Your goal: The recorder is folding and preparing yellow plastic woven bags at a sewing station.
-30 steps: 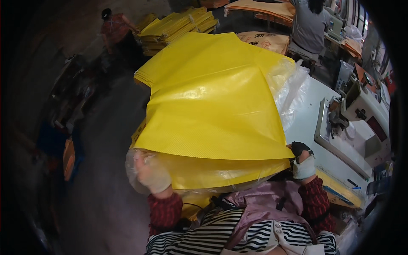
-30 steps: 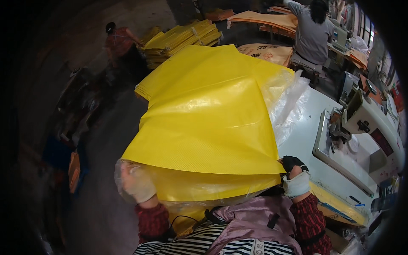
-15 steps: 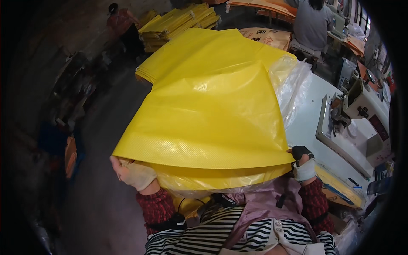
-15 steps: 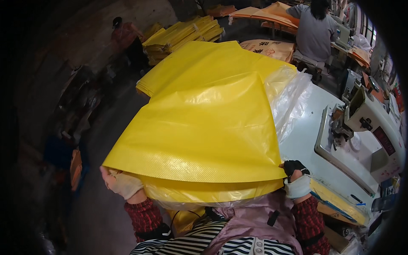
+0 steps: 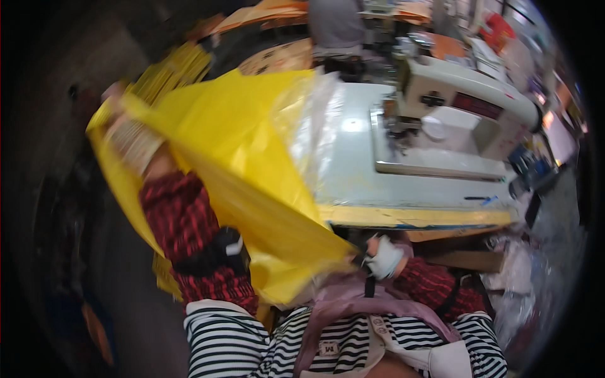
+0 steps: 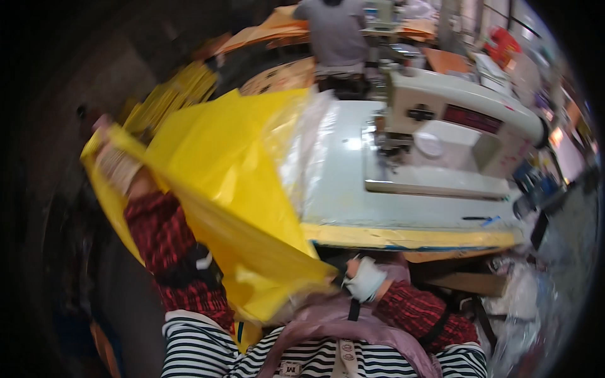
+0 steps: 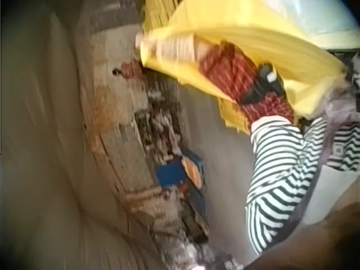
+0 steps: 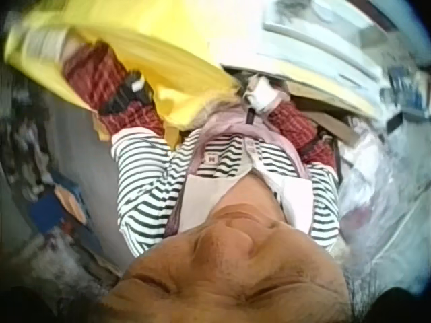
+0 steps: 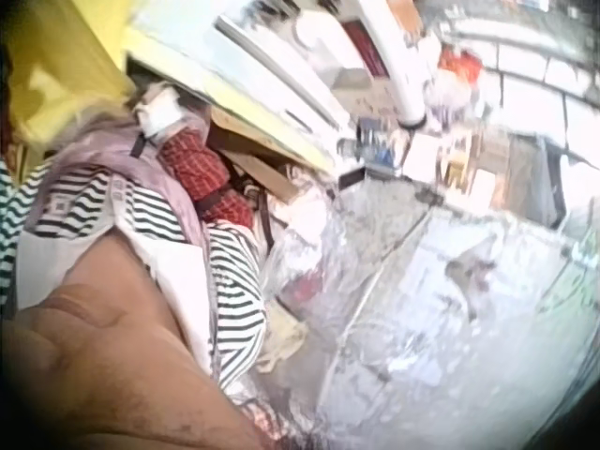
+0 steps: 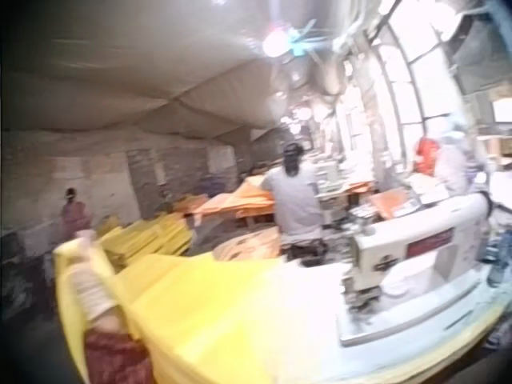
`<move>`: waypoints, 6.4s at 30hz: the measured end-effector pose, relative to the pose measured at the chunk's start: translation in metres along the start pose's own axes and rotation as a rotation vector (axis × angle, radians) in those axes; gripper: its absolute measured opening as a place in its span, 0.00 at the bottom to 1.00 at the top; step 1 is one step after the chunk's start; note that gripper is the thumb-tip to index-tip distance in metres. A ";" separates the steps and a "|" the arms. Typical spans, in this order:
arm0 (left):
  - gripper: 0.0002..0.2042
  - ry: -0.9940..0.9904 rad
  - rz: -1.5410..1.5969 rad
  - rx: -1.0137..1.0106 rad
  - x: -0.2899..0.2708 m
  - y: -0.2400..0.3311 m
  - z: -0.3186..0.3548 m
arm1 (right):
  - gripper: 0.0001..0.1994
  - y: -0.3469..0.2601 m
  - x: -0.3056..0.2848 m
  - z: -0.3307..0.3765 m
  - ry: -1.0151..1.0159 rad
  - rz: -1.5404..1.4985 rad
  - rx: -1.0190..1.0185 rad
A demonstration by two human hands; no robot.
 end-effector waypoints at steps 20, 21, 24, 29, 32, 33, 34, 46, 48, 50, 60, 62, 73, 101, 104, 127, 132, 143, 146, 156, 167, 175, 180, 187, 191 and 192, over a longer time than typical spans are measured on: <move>0.16 -1.063 0.261 0.853 0.277 0.269 0.153 | 0.13 0.163 0.117 0.042 0.524 -0.857 0.089; 0.16 -1.066 0.257 0.857 0.274 0.272 0.164 | 0.17 0.164 0.114 0.059 0.599 -0.806 0.082; 0.16 -1.135 0.026 0.950 0.241 0.321 0.242 | 0.18 0.167 0.116 0.102 0.680 -0.628 0.199; 0.18 -1.024 1.093 -0.147 0.244 0.326 0.321 | 0.13 0.170 0.144 0.138 0.609 -0.299 0.347; 0.20 -0.978 0.863 0.265 0.260 0.333 0.313 | 0.15 0.160 0.137 0.125 0.566 -0.055 0.385; 0.23 -1.086 0.870 0.386 0.267 0.333 0.303 | 0.13 0.153 0.118 0.116 0.447 -0.056 0.394; 0.23 -1.078 0.856 0.388 0.277 0.324 0.296 | 0.18 0.132 0.071 0.097 0.325 -0.071 0.396; 0.18 -2.234 0.016 1.480 0.156 0.120 0.229 | 0.40 0.171 -0.078 -0.070 0.396 0.121 0.274; 0.18 -2.464 0.228 1.160 0.080 0.083 0.237 | 0.41 0.156 -0.076 -0.073 0.384 0.116 0.230; 0.18 -2.570 0.578 0.834 0.020 0.073 0.252 | 0.35 0.147 -0.076 -0.075 0.431 0.040 0.196; 0.19 -2.105 1.113 0.845 -0.036 0.201 0.263 | 0.29 0.173 0.003 -0.081 0.580 0.092 0.249; 0.15 -2.302 0.964 0.999 -0.049 0.175 0.302 | 0.43 0.155 0.009 -0.072 0.753 0.142 0.058; 0.15 -1.653 1.246 1.406 -0.017 0.230 0.264 | 0.43 0.133 -0.015 -0.055 0.467 0.051 0.380; 0.09 -1.261 0.126 1.695 0.010 0.257 0.063 | 0.27 0.127 -0.078 -0.092 0.492 0.001 0.613; 0.06 -1.281 0.978 1.708 -0.069 0.259 0.135 | 0.17 0.128 -0.098 -0.085 0.619 -0.052 0.561; 0.09 -1.657 0.863 1.762 -0.048 0.271 0.264 | 0.17 0.134 -0.047 -0.076 0.509 0.230 0.200; 0.22 -1.577 1.173 1.801 -0.022 0.289 0.208 | 0.26 0.145 -0.006 -0.037 0.217 -0.041 0.237; 0.13 -1.765 0.535 1.982 -0.035 0.292 0.128 | 0.46 0.116 -0.050 -0.051 0.240 0.041 0.527; 0.09 -2.299 0.377 1.769 -0.042 0.282 0.185 | 0.46 0.144 -0.055 -0.090 0.453 0.094 0.455; 0.15 -1.913 1.225 -0.777 0.028 0.169 0.349 | 0.35 0.167 -0.046 -0.080 0.269 -0.075 0.437; 0.21 -1.241 0.898 0.565 0.050 0.229 0.246 | 0.14 0.156 0.034 -0.018 0.379 0.117 -0.033; 0.25 -1.443 0.174 1.087 0.068 0.204 0.230 | 0.22 0.147 0.020 -0.002 0.210 0.305 -0.009; 0.31 -1.009 0.863 0.952 0.044 0.229 0.224 | 0.22 0.156 0.025 -0.001 0.164 0.330 0.026; 0.33 -1.327 0.144 1.175 0.068 0.221 0.260 | 0.20 0.186 0.059 -0.009 0.463 0.276 -0.188; 0.30 -1.287 0.202 0.847 0.066 0.229 0.244 | 0.22 0.168 0.032 -0.002 0.256 0.240 -0.095; 0.30 -1.284 0.203 0.847 0.066 0.231 0.245 | 0.22 0.169 0.034 -0.004 0.257 0.242 -0.096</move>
Point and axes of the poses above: each hand's wrist, its own z-axis away from the middle knuckle, its own x-axis out of the palm, y = z × x, the point moved 1 cm from there along -z, towards the middle knuckle, and after that the axes turned 3 degrees about z, right-handed, at the moved point
